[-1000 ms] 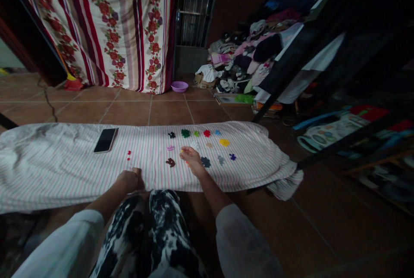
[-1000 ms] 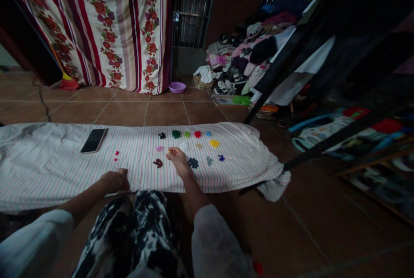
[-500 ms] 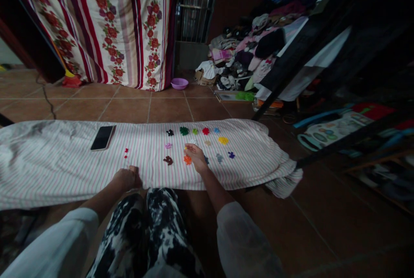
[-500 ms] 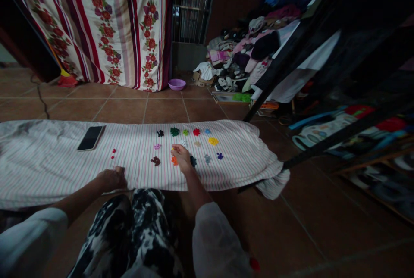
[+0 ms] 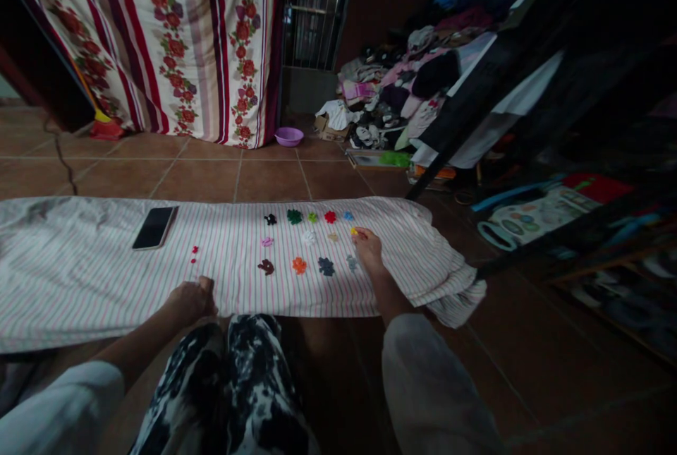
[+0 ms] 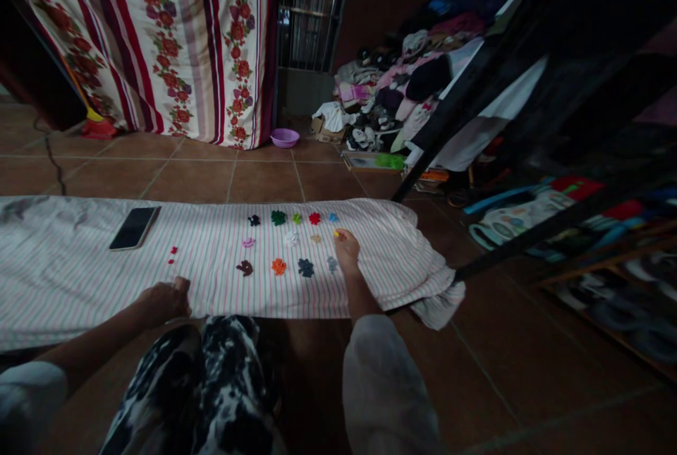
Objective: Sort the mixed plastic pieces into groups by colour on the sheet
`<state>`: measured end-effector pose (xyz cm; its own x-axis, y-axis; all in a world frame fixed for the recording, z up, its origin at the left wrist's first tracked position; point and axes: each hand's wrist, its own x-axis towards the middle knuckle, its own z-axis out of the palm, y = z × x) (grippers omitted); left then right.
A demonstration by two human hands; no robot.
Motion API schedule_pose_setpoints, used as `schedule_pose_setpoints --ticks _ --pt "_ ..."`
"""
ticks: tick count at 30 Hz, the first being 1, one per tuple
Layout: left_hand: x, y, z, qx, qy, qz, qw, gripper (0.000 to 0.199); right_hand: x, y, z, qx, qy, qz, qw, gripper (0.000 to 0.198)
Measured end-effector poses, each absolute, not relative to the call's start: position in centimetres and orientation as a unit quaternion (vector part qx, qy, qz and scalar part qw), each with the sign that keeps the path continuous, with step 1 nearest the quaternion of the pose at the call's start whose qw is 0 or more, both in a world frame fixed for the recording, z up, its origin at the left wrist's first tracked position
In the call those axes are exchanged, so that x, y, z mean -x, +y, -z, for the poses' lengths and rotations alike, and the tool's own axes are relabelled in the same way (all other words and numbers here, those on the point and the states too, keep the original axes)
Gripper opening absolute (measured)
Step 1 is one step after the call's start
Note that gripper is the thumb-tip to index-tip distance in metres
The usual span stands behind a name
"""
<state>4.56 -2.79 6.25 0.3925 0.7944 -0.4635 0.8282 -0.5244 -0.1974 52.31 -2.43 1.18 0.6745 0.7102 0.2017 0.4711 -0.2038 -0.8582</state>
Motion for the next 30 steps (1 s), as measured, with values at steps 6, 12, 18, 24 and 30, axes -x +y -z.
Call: schedule_pose_setpoints --ticks 6,12,18,24,30 --pt "-4.8 -3.0 -6.8 -0.809 0.521 0.270 0.034 0.059 -56.6 -2.2 -2.5 0.838 -0.361 -0.075 0.401 0.040" --pt "-5.1 -3.3 -7.1 -0.796 0.545 0.260 0.042 0.063 -58.0 -1.2 -2.8 0.853 -0.433 -0.045 0.287 0.041" --pt "-5.2 -3.5 -7.4 -0.788 0.555 0.262 0.058 0.068 -58.0 0.0 -2.6 0.842 -0.486 -0.022 0.231 0.047" --pt "-5.2 -3.4 -7.0 -0.785 0.559 0.260 0.059 0.067 -57.6 0.2 -2.5 0.833 -0.521 -0.046 0.182 0.048" --pt "-5.1 -3.5 -6.9 -0.784 0.563 0.255 0.056 0.069 -57.3 -0.3 -2.7 0.824 -0.517 -0.054 0.223 0.047"
